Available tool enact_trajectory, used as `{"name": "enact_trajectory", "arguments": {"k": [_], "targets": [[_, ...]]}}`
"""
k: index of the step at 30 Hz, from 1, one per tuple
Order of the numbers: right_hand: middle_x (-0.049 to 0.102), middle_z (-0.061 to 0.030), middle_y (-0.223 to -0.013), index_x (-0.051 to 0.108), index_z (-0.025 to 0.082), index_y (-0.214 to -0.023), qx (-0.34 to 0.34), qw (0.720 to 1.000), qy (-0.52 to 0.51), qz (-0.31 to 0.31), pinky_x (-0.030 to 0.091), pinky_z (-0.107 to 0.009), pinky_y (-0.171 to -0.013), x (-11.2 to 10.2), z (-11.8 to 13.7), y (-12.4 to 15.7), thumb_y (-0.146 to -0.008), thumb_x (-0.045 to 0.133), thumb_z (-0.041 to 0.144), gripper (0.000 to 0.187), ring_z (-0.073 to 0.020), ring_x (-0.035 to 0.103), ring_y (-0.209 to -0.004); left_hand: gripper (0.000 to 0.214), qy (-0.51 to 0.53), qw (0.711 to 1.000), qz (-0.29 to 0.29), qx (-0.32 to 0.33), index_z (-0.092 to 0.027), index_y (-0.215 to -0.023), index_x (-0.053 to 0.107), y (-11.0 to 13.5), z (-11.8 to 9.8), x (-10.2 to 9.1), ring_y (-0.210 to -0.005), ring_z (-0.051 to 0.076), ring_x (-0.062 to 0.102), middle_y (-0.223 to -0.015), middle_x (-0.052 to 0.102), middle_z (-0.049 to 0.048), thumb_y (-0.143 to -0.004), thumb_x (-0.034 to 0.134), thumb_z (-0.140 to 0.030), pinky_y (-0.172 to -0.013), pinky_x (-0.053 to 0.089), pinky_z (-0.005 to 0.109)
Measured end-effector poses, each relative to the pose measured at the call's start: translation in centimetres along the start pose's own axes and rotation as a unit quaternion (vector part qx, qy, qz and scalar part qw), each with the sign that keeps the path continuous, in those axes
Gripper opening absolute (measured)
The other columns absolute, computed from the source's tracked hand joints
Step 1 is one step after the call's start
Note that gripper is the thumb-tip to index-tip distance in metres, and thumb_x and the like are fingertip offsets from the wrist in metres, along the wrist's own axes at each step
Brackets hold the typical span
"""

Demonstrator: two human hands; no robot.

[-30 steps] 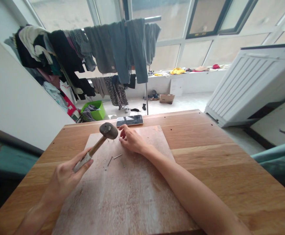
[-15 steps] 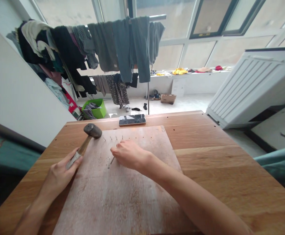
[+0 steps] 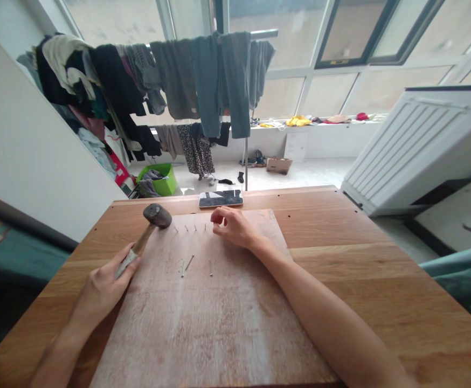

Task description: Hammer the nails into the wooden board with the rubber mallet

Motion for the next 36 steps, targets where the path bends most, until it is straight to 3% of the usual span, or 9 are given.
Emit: {"name": "enact_trajectory", "arguments": {"k": [4, 7, 11, 14, 19, 22, 25, 31, 36], "targets": [[0.065, -0.0005, -0.084, 0.060, 0.018, -0.085, -0.001, 1.000, 0.016, 0.015, 0.046, -0.024, -0.063, 0.1, 0.3, 0.2, -0.074, 0.060, 0.008, 0.015, -0.0102, 0.054, -0.065, 0.050, -0.009, 1.000, 0.002, -0.010, -0.028, -0.144, 0.060, 0.2, 0.0, 0.1, -0.103, 0.032, 0.076, -0.107, 0.080, 0.0108, -0.101, 0.046, -0.050, -0.071, 0.054, 0.029], [0.063, 0.0014, -0.083, 0.058, 0.019, -0.096, 0.024, 0.999, 0.012, 0.027, 0.046, -0.024, -0.061, 0.2, 0.1, 0.3, -0.073, 0.060, 0.008, 0.025, -0.0097, 0.054, -0.062, 0.049, -0.015, 1.000, -0.021, -0.007, -0.030, -0.142, 0.062, 0.7, -0.5, -0.6, -0.099, 0.032, 0.076, -0.108, 0.080, 0.0097, -0.100, 0.047, -0.049, -0.069, 0.054, 0.030], [0.061, 0.0027, -0.083, 0.053, 0.020, -0.110, 0.049, 0.998, 0.016, 0.037, 0.047, -0.024, -0.062, 0.3, 0.0, 0.4, -0.073, 0.061, 0.009, 0.039, -0.0106, 0.055, -0.064, 0.051, 0.054, 0.996, -0.071, 0.014, -0.028, -0.140, 0.063, 1.4, -2.6, -2.8, -0.089, 0.027, 0.077, -0.102, 0.081, 0.0045, -0.096, 0.051, -0.051, -0.066, 0.056, 0.027], [0.061, 0.0025, -0.083, 0.051, 0.019, -0.116, 0.049, 0.998, 0.021, 0.040, 0.047, -0.025, -0.064, 0.4, 0.1, 0.3, -0.074, 0.061, 0.009, 0.044, -0.0116, 0.057, -0.066, 0.054, 0.117, 0.990, -0.047, 0.057, -0.028, -0.139, 0.064, 1.3, -5.2, -3.6, -0.087, 0.024, 0.078, -0.103, 0.081, -0.0002, -0.094, 0.054, -0.054, -0.070, 0.058, 0.025], [0.064, 0.0005, -0.084, 0.048, 0.018, -0.127, 0.045, 0.998, 0.023, 0.037, 0.050, -0.029, -0.068, 0.4, -0.2, 0.2, -0.072, 0.063, 0.009, 0.057, -0.0165, 0.062, -0.072, 0.050, 0.116, 0.981, 0.048, 0.146, -0.032, -0.142, 0.061, 1.3, -9.5, -1.6, -0.110, 0.025, 0.074, -0.123, 0.077, -0.0011, -0.096, 0.053, -0.052, -0.092, 0.058, 0.031], [0.069, -0.0066, -0.103, 0.045, 0.020, -0.132, 0.028, 0.999, 0.027, 0.025, 0.053, -0.035, -0.077, 0.2, -0.2, 0.1, -0.069, 0.069, 0.010, 0.068, -0.0232, 0.066, -0.089, 0.050, 0.105, 0.981, 0.072, 0.149, -0.032, -0.144, 0.060, 1.6, -10.4, 0.2, -0.115, 0.028, 0.072, -0.128, 0.074, 0.0016, -0.098, 0.052, -0.052, -0.098, 0.057, 0.038], [0.068, -0.0108, -0.119, 0.043, 0.021, -0.136, 0.022, 0.999, 0.031, 0.029, 0.053, -0.039, -0.087, 0.2, -0.1, 0.1, -0.067, 0.069, 0.008, 0.075, -0.0269, 0.066, -0.102, 0.048, 0.101, 0.983, 0.064, 0.142, -0.035, -0.144, 0.059, 1.7, -10.6, 0.9, -0.116, 0.028, 0.072, -0.128, 0.074, 0.0003, -0.098, 0.053, -0.050, -0.097, 0.059, 0.039], [0.069, -0.0112, -0.110, 0.040, 0.015, -0.142, 0.035, 0.998, 0.029, 0.041, 0.053, -0.037, -0.080, 0.4, -0.5, 0.1, -0.069, 0.065, 0.006, 0.077, -0.0249, 0.066, -0.092, 0.046, 0.094, 0.983, 0.048, 0.150, -0.035, -0.143, 0.059, 1.5, -10.7, 0.4, -0.119, 0.028, 0.070, -0.132, 0.071, 0.0003, -0.099, 0.055, -0.045, -0.098, 0.059, 0.040], [0.067, -0.0128, -0.122, 0.043, 0.017, -0.140, 0.005, 0.999, 0.028, 0.030, 0.052, -0.038, -0.088, 0.4, -0.4, 0.1, -0.067, 0.066, 0.007, 0.077, -0.0273, 0.065, -0.106, 0.049, 0.081, 0.982, 0.041, 0.167, -0.032, -0.145, 0.058, 1.5, -11.0, 0.1, -0.113, 0.029, 0.073, -0.129, 0.073, 0.0032, -0.098, 0.056, -0.046, -0.102, 0.056, 0.044]]}}
Point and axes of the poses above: each hand's wrist, its own y-axis away from the middle knuckle, its own x-axis out of the palm, z = x × y, the point moved 7 cm from there along -y, towards the middle knuckle
